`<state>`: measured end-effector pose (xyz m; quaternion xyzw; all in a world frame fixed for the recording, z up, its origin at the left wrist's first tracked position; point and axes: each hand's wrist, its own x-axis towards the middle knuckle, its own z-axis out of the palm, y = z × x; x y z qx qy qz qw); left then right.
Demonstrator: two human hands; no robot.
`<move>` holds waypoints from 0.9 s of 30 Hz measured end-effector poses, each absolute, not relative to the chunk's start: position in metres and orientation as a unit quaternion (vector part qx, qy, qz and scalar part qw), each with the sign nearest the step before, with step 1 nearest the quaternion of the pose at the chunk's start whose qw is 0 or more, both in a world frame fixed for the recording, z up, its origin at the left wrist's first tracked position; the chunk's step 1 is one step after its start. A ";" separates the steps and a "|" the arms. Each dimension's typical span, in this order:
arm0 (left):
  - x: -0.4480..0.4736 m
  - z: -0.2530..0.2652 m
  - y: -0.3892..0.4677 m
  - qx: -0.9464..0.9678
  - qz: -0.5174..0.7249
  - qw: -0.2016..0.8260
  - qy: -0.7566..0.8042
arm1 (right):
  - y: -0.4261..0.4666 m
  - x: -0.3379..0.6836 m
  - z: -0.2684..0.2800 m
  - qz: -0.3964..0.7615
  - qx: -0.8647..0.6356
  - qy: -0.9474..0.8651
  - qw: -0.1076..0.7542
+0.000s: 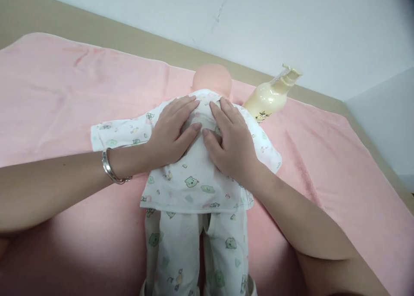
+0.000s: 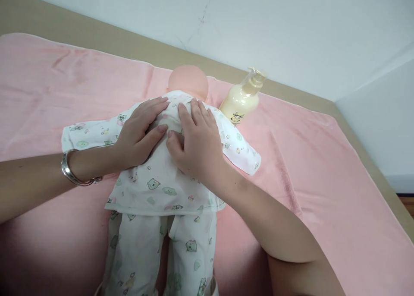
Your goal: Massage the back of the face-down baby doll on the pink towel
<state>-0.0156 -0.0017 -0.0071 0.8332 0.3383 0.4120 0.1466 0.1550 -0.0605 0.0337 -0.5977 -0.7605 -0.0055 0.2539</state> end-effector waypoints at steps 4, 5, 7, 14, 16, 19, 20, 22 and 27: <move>-0.016 -0.007 -0.001 0.832 0.412 0.151 0.340 | -0.060 0.155 0.034 -0.004 -0.599 -0.760 0.254; -0.016 -0.007 -0.001 0.832 0.412 0.152 0.339 | -0.060 0.155 0.034 -0.004 -0.599 -0.759 0.255; -0.015 -0.007 -0.002 0.834 0.413 0.152 0.334 | -0.060 0.155 0.033 -0.005 -0.599 -0.759 0.256; -0.015 -0.007 -0.001 0.834 0.410 0.156 0.334 | -0.060 0.156 0.032 -0.008 -0.600 -0.758 0.256; -0.015 -0.007 -0.001 0.834 0.409 0.156 0.337 | -0.060 0.156 0.033 -0.005 -0.602 -0.757 0.254; -0.015 -0.007 -0.001 0.835 0.410 0.153 0.334 | -0.061 0.156 0.033 0.000 -0.604 -0.757 0.248; -0.015 -0.007 -0.001 0.835 0.409 0.153 0.334 | -0.061 0.155 0.034 0.001 -0.605 -0.757 0.248; -0.015 -0.006 -0.001 0.836 0.407 0.155 0.335 | -0.061 0.155 0.034 0.001 -0.605 -0.756 0.248; -0.015 -0.006 -0.002 0.835 0.406 0.155 0.339 | -0.061 0.155 0.033 -0.001 -0.604 -0.755 0.255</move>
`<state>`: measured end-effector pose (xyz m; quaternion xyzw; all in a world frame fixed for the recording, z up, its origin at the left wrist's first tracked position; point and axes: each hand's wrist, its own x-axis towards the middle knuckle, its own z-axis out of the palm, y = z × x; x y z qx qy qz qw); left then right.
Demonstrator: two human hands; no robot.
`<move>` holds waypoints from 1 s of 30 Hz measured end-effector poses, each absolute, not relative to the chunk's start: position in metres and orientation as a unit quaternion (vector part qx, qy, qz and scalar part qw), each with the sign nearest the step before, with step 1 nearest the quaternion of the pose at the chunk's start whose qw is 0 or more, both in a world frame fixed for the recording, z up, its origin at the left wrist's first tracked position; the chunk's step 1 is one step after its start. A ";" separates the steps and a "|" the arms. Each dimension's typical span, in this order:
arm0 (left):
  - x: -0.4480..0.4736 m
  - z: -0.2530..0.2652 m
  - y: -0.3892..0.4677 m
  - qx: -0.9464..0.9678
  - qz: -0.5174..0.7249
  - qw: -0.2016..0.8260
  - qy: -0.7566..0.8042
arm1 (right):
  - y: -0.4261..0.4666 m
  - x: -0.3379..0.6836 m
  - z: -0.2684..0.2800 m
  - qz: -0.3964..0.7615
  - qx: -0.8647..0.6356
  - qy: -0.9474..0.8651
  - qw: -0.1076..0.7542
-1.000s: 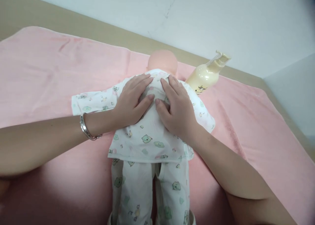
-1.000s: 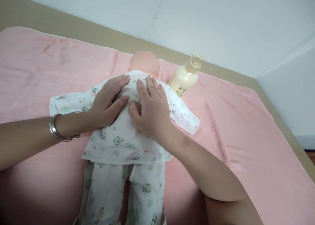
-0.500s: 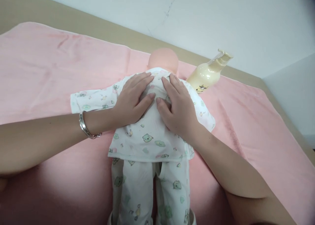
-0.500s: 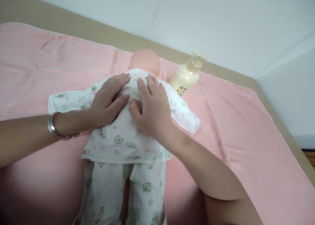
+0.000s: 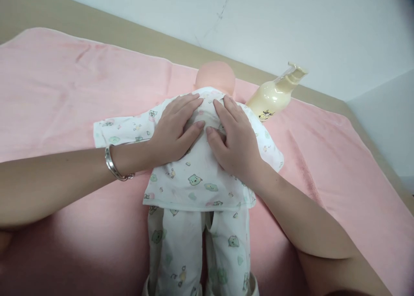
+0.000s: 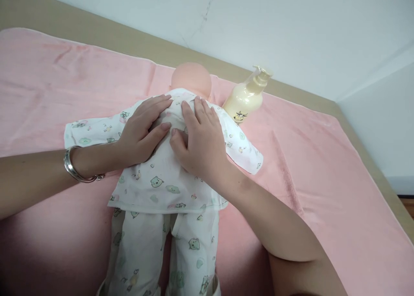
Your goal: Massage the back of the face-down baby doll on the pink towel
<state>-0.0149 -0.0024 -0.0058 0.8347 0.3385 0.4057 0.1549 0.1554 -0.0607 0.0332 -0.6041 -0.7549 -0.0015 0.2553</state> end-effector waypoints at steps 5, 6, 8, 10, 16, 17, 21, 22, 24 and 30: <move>-0.014 -0.005 -0.003 0.835 0.406 0.156 0.338 | -0.061 0.156 0.033 -0.001 -0.602 -0.755 0.260; -0.014 -0.005 -0.003 0.834 0.406 0.157 0.339 | -0.061 0.157 0.033 -0.001 -0.601 -0.755 0.261; -0.014 -0.005 -0.003 0.833 0.406 0.158 0.340 | -0.061 0.157 0.033 0.001 -0.600 -0.756 0.262; -0.014 -0.005 -0.004 0.833 0.407 0.159 0.341 | -0.061 0.157 0.033 0.003 -0.599 -0.756 0.262; -0.014 -0.003 -0.004 0.832 0.400 0.167 0.345 | -0.061 0.158 0.034 0.007 -0.597 -0.759 0.259; -0.014 -0.003 -0.004 0.832 0.400 0.169 0.347 | -0.061 0.158 0.034 0.006 -0.597 -0.760 0.258; -0.014 -0.002 -0.005 0.830 0.397 0.168 0.354 | -0.060 0.159 0.034 0.003 -0.595 -0.764 0.248; -0.014 -0.002 -0.005 0.830 0.397 0.168 0.354 | -0.060 0.160 0.033 0.002 -0.594 -0.766 0.245; -0.014 -0.002 -0.005 0.830 0.398 0.171 0.352 | -0.059 0.162 0.032 -0.001 -0.591 -0.769 0.244; -0.014 0.000 -0.006 0.824 0.402 0.189 0.351 | -0.060 0.165 0.032 -0.011 -0.577 -0.776 0.254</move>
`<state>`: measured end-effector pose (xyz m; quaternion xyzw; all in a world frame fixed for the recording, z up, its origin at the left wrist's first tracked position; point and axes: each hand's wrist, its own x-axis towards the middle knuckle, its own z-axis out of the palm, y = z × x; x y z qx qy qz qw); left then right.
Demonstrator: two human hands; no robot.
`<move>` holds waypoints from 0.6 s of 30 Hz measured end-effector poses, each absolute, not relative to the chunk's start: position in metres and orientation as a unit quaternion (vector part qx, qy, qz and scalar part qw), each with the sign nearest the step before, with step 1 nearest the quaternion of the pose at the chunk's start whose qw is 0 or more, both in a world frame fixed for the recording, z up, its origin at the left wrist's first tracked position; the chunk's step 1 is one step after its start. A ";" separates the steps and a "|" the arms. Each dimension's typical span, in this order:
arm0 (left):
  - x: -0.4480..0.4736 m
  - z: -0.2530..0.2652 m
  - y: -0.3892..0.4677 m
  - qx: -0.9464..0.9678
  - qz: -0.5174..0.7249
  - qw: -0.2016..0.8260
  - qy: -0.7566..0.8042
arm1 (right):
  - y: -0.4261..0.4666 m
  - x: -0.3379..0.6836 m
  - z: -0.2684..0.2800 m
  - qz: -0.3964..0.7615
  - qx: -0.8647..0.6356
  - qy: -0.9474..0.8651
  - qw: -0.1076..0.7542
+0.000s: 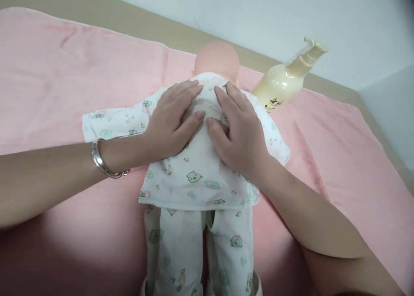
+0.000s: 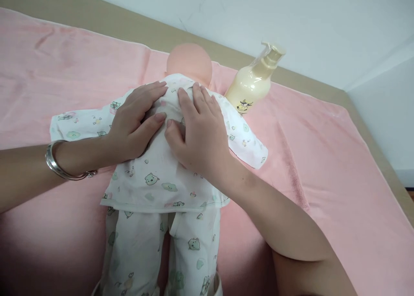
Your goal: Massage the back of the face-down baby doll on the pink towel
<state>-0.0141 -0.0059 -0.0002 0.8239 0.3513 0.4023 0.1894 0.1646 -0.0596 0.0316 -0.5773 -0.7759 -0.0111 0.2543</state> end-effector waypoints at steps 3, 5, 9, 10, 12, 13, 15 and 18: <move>-0.014 0.001 -0.006 0.822 0.402 0.197 0.353 | -0.060 0.164 0.034 -0.011 -0.582 -0.774 0.250; -0.014 0.001 -0.006 0.820 0.399 0.200 0.357 | -0.060 0.163 0.035 -0.008 -0.585 -0.773 0.246; -0.015 -0.001 -0.005 0.824 0.404 0.185 0.352 | -0.061 0.161 0.037 0.000 -0.589 -0.773 0.236; -0.016 -0.002 -0.004 0.827 0.406 0.176 0.348 | -0.061 0.160 0.038 0.003 -0.592 -0.771 0.232; -0.016 -0.003 -0.003 0.831 0.410 0.160 0.340 | -0.061 0.159 0.041 0.008 -0.599 -0.768 0.227; -0.016 -0.003 -0.003 0.832 0.412 0.156 0.337 | -0.062 0.158 0.042 0.010 -0.602 -0.765 0.227; -0.016 -0.003 -0.002 0.834 0.415 0.152 0.330 | -0.062 0.157 0.044 0.011 -0.608 -0.760 0.229; -0.016 -0.004 0.001 0.843 0.417 0.141 0.310 | -0.063 0.154 0.047 0.003 -0.618 -0.755 0.221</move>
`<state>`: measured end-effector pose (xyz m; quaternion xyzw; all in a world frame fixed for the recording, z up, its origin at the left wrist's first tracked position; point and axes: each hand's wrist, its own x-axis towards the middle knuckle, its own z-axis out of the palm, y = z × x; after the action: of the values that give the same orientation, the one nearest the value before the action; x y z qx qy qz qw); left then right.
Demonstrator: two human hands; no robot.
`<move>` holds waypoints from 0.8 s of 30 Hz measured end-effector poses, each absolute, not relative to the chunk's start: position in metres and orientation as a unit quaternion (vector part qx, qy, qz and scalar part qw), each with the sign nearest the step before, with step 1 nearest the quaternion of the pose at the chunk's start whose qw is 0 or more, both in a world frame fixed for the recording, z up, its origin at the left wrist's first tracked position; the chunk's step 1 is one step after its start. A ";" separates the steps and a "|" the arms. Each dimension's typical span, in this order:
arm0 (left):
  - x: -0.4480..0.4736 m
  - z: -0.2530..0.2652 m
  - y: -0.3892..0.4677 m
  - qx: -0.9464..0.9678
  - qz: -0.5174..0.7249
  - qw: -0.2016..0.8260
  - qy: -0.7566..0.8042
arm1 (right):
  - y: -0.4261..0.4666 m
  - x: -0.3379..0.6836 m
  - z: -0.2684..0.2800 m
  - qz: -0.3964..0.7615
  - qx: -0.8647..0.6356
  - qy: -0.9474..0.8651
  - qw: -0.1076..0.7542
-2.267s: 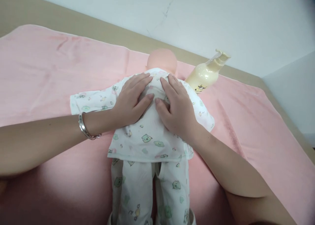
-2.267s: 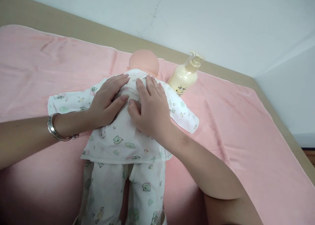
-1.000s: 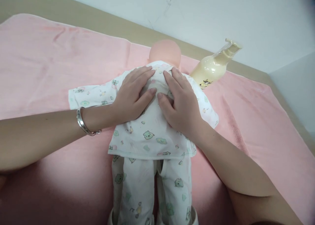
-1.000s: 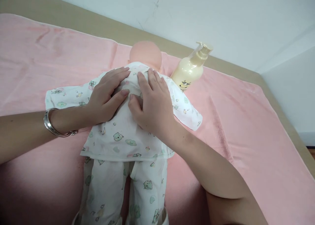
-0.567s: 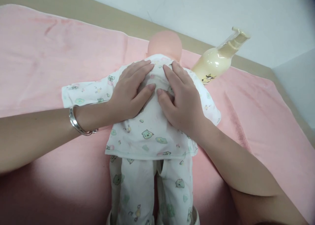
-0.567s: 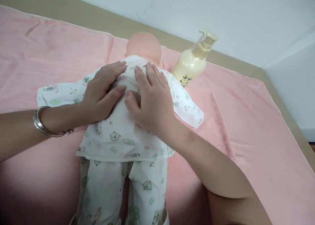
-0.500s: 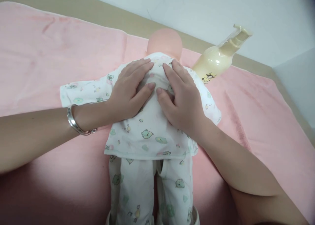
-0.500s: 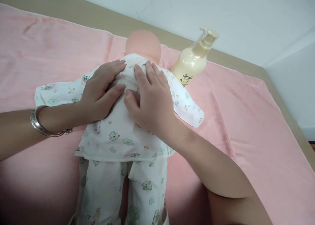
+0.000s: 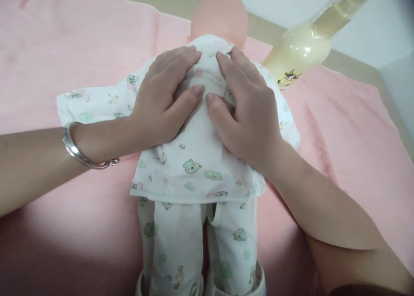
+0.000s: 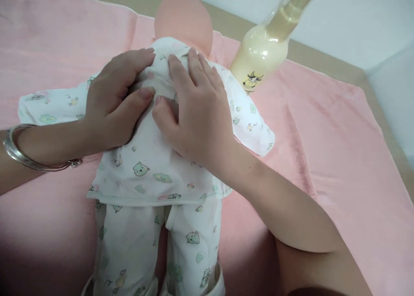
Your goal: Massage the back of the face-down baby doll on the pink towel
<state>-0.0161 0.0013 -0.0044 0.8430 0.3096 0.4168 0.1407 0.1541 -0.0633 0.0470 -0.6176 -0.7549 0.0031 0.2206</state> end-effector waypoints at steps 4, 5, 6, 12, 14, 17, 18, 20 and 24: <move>-0.017 -0.006 0.006 0.854 0.416 0.125 0.286 | -0.063 0.150 0.051 -0.009 -0.635 -0.749 0.188; -0.017 -0.006 0.007 0.856 0.416 0.122 0.281 | -0.063 0.149 0.052 -0.011 -0.642 -0.746 0.176; -0.017 -0.006 0.008 0.858 0.415 0.119 0.278 | -0.062 0.148 0.053 -0.013 -0.648 -0.744 0.165; -0.020 -0.007 0.012 0.869 0.397 0.089 0.282 | -0.060 0.147 0.055 -0.018 -0.653 -0.743 0.141; -0.021 -0.009 0.014 0.871 0.392 0.076 0.287 | -0.060 0.147 0.056 -0.016 -0.650 -0.746 0.144; -0.020 -0.011 0.016 0.877 0.398 0.058 0.262 | -0.061 0.147 0.056 -0.019 -0.652 -0.744 0.143; -0.020 -0.011 0.016 0.875 0.402 0.055 0.263 | -0.061 0.146 0.057 -0.021 -0.653 -0.743 0.146; -0.020 -0.012 0.016 0.872 0.407 0.050 0.268 | -0.061 0.146 0.057 -0.024 -0.654 -0.742 0.147; -0.021 -0.013 0.018 0.876 0.399 0.040 0.267 | -0.060 0.145 0.058 -0.022 -0.654 -0.744 0.133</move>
<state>-0.0213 0.0179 -0.0126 0.8762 0.2669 0.3992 0.0398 0.1450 -0.0602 0.0580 -0.6545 -0.7440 -0.0223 0.1331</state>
